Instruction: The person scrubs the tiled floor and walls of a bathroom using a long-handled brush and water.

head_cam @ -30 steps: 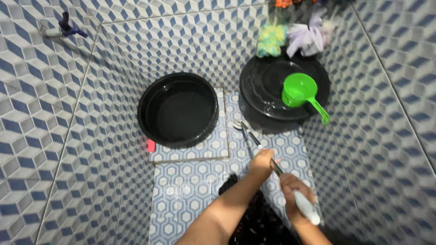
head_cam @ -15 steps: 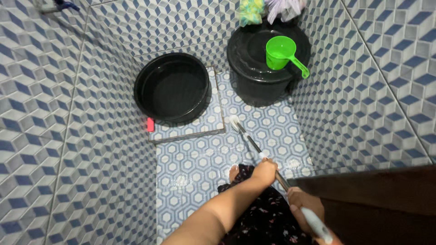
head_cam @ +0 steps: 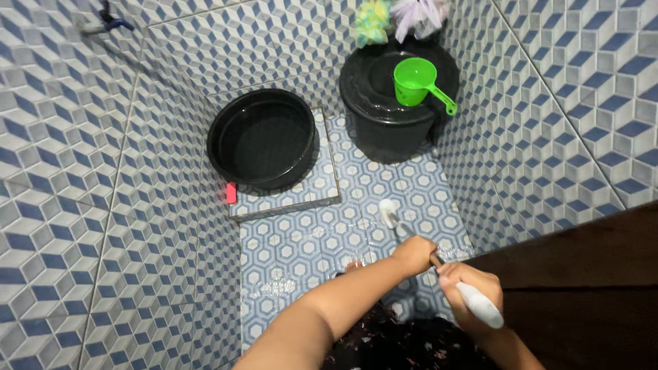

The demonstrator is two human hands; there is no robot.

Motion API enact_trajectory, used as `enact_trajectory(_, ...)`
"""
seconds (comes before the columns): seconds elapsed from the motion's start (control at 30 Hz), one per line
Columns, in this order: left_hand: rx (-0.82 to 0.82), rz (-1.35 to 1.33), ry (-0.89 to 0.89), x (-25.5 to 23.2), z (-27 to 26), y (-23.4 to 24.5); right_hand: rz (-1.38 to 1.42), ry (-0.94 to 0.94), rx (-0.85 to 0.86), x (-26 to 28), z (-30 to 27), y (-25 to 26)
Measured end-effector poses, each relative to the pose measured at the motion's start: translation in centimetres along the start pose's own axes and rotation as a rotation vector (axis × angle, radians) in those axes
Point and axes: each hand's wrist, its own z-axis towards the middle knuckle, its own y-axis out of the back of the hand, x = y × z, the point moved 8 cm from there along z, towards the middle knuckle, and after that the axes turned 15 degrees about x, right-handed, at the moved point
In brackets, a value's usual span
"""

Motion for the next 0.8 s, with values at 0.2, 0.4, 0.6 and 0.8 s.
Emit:
enact_trajectory(0.2,0.016,-0.176,0.097,8.2,3.9,-2.9,-0.112,0.111,-0.107,-4.5,0.0,-3.5)
enact_trajectory(0.4,0.058,-0.048,-0.071,6.9,5.2,-0.8,-0.193,-0.074,-0.180,-7.6,-1.2,-3.6)
enact_trajectory(0.6,0.224,0.037,-0.294,-1.1,3.7,-3.4,-0.018,-0.208,-0.396,-3.7,-5.3,-0.7)
enact_trajectory(0.8,0.095,0.072,-0.476,4.5,9.2,-1.0,-0.292,-0.493,-0.401,-8.4,1.3,-3.1)
